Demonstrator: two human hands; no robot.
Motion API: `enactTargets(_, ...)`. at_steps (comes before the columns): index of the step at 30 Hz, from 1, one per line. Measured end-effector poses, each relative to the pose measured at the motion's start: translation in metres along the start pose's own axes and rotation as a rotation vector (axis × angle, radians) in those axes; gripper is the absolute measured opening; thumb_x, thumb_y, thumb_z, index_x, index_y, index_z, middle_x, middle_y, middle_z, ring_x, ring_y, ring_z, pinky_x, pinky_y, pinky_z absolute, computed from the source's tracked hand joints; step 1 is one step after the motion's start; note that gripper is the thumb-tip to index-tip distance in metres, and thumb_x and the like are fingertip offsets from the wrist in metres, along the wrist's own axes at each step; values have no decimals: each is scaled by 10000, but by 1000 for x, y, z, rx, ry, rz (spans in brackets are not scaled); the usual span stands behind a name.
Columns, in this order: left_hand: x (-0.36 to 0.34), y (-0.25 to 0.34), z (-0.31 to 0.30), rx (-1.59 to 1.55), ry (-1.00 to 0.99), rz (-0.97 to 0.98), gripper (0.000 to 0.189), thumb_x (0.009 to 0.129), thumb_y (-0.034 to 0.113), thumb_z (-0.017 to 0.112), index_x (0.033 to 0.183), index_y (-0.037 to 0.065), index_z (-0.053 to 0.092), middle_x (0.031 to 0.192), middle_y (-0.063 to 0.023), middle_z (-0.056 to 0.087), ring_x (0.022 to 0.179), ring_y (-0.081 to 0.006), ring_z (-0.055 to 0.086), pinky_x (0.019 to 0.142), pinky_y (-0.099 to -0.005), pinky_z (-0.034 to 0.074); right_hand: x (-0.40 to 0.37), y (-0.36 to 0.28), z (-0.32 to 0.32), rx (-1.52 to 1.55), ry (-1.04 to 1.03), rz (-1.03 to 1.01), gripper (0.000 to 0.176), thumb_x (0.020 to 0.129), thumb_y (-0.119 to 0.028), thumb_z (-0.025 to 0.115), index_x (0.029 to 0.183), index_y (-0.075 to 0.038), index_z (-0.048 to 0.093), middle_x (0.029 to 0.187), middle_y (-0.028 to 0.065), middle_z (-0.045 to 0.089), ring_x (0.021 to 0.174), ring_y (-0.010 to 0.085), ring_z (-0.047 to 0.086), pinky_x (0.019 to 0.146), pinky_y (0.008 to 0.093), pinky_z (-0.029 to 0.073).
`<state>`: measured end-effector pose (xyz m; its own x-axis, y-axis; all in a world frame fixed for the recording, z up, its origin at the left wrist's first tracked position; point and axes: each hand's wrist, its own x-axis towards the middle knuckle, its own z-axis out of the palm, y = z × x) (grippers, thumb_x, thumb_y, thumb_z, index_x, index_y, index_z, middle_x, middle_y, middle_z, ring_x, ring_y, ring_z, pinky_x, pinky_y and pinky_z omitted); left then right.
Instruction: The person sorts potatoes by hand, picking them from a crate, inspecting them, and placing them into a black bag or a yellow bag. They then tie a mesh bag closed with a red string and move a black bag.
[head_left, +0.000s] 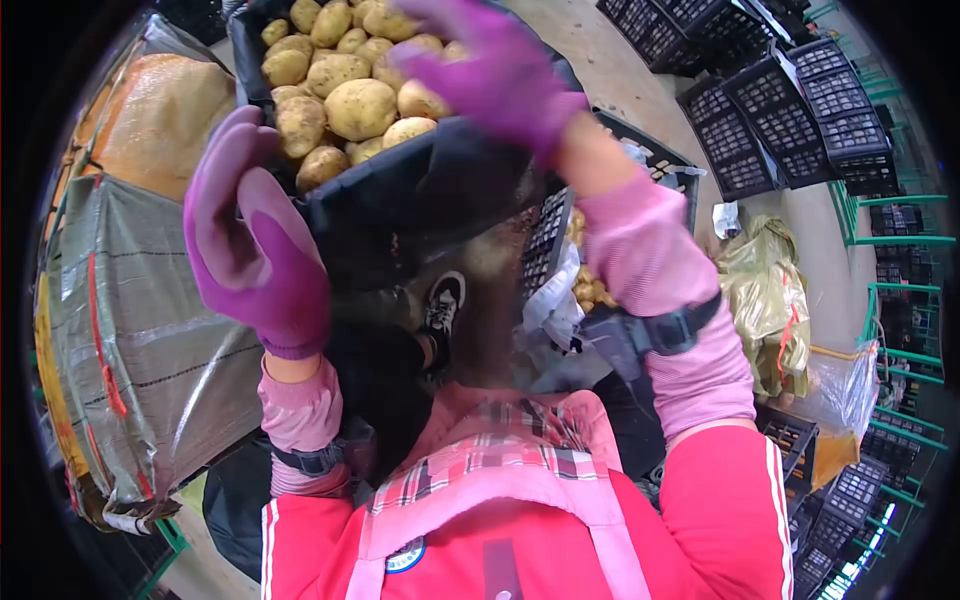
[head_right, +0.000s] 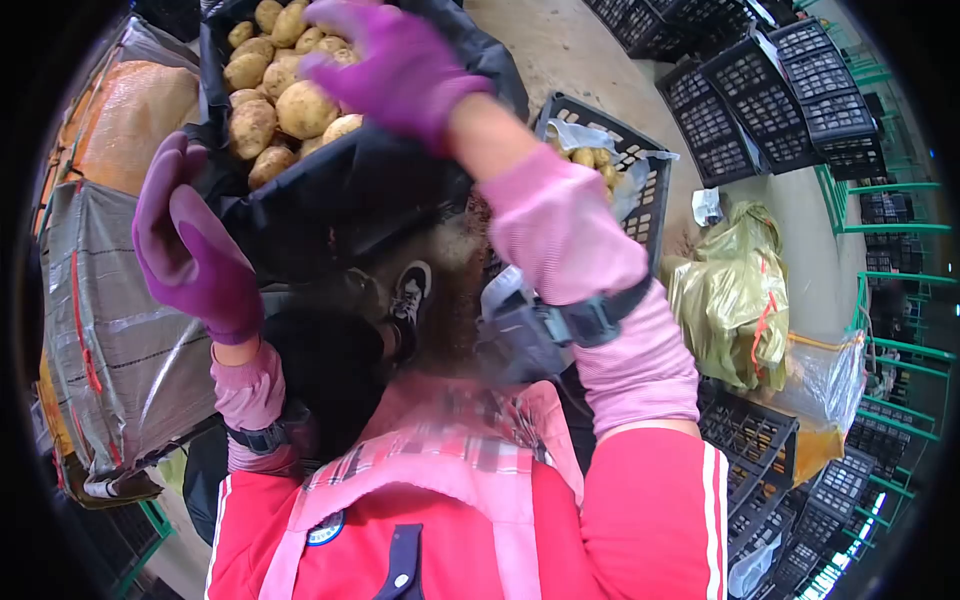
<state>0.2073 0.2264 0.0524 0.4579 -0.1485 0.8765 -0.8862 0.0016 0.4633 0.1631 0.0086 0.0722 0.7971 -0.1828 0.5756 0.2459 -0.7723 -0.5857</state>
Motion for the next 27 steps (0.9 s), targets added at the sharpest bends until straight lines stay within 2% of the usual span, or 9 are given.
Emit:
enactTargets(1,-6,12,3,-61,-84,64,243,1003,81,495,1164,-76,588,1157,-201,653,991,-252,662,895,-380,523,-20,9,-44,30,14,244,395,945,-253,641,1258,-14,608,1150,125,688,1080,181,650,920,315,510)
enactTargets(3,-22,30,25,-257,-289,116,239,970,77,491,1111,-84,599,1081,-254,669,953,-295,676,885,-381,515,-71,81,-114,100,310,197,339,974,-175,602,1277,-23,617,1141,82,689,1004,136,654,927,286,508)
enactTargets(4,-26,41,33,-333,-455,48,232,942,64,500,1072,-78,629,1045,-234,682,964,-298,677,878,-376,515,-105,113,-142,32,403,433,344,969,-168,611,1278,-18,621,1132,84,693,971,124,653,912,268,501)
enactTargets(7,-34,59,66,-468,-764,-9,304,778,-47,597,1073,-39,669,1062,-182,702,959,-321,683,843,-369,536,-251,252,-181,-262,100,1048,514,837,-414,701,1187,-39,679,1053,150,723,924,218,687,834,330,525)
enactTargets(9,-35,69,80,-448,-888,-13,359,725,-64,635,1077,-11,680,1073,-149,709,951,-328,680,838,-386,542,-292,258,-149,-416,-189,1105,570,793,-432,685,1230,-66,662,1170,205,680,1062,337,659,914,391,510)
enactTargets(13,-43,77,102,-413,-1043,-120,381,712,-46,679,1087,20,688,1087,-130,709,951,-318,680,828,-388,543,-326,303,-72,-331,-256,1216,667,772,-455,699,1310,-78,585,1262,224,632,1164,368,614,985,424,488)
enactTargets(19,-51,76,137,-356,-1214,-291,408,728,-19,706,1132,32,673,1134,-138,691,1002,-320,677,847,-391,547,-312,342,31,-613,-28,1685,928,739,-454,792,1490,-141,345,1330,260,531,1208,409,569,991,481,489)
enactTargets(23,-61,77,153,-394,-1229,-313,415,774,28,726,1183,33,654,1173,-143,671,1034,-333,666,876,-399,542,-319,353,15,-503,-63,1649,919,708,-445,821,1442,-77,408,1267,256,591,1184,366,601,962,442,508)
enactTargets(27,-67,86,162,-370,-1167,-360,562,807,77,729,1334,9,548,1318,-182,588,1161,-346,605,979,-411,498,-314,302,-53,339,59,1222,823,680,-313,880,1366,-42,516,1224,158,648,1163,250,616,972,374,496)
